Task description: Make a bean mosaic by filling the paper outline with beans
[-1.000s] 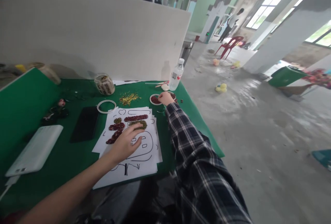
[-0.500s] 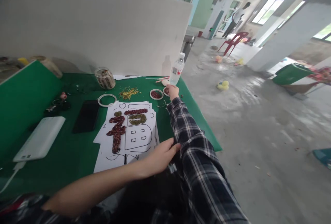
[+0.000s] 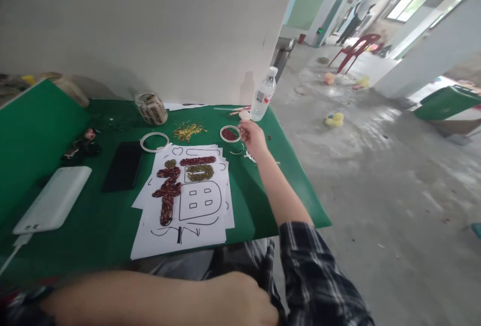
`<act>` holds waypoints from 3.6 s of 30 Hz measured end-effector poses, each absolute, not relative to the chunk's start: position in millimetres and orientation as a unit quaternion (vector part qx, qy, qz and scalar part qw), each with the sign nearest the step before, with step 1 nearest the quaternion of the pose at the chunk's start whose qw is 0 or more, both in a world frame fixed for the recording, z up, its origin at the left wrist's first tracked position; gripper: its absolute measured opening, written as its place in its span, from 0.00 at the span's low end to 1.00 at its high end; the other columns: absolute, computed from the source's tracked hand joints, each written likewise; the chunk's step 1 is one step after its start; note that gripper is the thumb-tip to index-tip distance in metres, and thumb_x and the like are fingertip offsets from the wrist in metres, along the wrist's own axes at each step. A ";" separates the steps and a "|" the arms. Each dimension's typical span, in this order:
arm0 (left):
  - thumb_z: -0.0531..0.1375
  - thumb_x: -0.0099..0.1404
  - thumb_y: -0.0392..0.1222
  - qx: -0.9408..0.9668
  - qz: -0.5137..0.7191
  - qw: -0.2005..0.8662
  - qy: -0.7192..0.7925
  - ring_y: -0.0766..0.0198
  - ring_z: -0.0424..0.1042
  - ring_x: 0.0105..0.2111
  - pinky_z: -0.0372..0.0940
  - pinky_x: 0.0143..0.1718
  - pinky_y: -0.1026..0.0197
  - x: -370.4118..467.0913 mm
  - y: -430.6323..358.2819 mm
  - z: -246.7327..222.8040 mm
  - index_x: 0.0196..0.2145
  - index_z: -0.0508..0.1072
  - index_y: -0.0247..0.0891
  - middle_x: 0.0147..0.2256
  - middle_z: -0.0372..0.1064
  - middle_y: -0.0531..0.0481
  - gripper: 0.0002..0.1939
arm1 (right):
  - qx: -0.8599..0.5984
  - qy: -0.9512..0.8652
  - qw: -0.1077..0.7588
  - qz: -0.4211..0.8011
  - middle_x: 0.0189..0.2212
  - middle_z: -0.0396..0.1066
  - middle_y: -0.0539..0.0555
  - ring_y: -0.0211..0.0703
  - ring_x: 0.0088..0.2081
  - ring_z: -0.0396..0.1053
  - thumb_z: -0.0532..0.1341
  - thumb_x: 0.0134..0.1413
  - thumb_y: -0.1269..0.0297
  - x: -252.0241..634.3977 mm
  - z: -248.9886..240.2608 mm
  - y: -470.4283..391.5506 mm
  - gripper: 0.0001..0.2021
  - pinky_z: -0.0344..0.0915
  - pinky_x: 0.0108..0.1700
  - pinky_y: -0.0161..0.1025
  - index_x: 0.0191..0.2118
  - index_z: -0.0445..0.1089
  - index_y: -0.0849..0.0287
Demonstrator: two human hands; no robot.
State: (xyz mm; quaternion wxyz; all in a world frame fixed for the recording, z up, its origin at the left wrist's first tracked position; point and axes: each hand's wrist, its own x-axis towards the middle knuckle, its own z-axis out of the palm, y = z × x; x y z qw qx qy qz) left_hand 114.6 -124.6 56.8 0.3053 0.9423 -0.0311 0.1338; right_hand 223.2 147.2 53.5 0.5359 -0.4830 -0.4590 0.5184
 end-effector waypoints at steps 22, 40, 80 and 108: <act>0.49 0.61 0.60 0.864 0.118 0.047 0.488 0.47 0.59 0.56 0.39 0.62 0.50 51.6 -40.7 -4.0 0.48 0.70 0.25 0.51 0.66 0.33 0.34 | -0.264 -0.925 0.202 0.183 0.48 0.70 0.58 0.45 0.58 0.60 0.52 0.56 0.74 196.4 4.7 62.0 0.19 0.64 0.53 0.46 0.54 0.63 0.62; 0.49 0.59 0.61 0.846 0.118 0.046 0.519 0.41 0.57 0.57 0.43 0.59 0.46 49.2 -40.8 -2.3 0.52 0.66 0.23 0.52 0.64 0.29 0.38 | -0.266 -0.924 0.115 0.248 0.63 0.49 0.61 0.46 0.65 0.42 0.47 0.63 0.54 195.1 8.8 65.4 0.31 0.48 0.64 0.50 0.65 0.42 0.66; 0.55 0.49 0.68 0.830 0.095 0.107 0.539 0.39 0.40 0.63 0.35 0.61 0.46 45.1 -30.9 -4.0 0.57 0.62 0.29 0.62 0.48 0.33 0.47 | -0.262 -0.914 0.185 0.246 0.48 0.70 0.63 0.44 0.53 0.66 0.47 0.55 0.71 207.5 13.5 66.7 0.22 0.64 0.55 0.46 0.54 0.63 0.69; 0.56 0.46 0.68 0.837 0.104 0.115 0.525 0.39 0.39 0.63 0.34 0.61 0.47 46.6 -25.7 -3.3 0.58 0.59 0.22 0.61 0.47 0.27 0.53 | -0.362 -0.892 0.163 0.216 0.56 0.60 0.71 0.53 0.61 0.54 0.48 0.52 0.70 194.9 17.8 40.5 0.28 0.57 0.59 0.53 0.58 0.56 0.79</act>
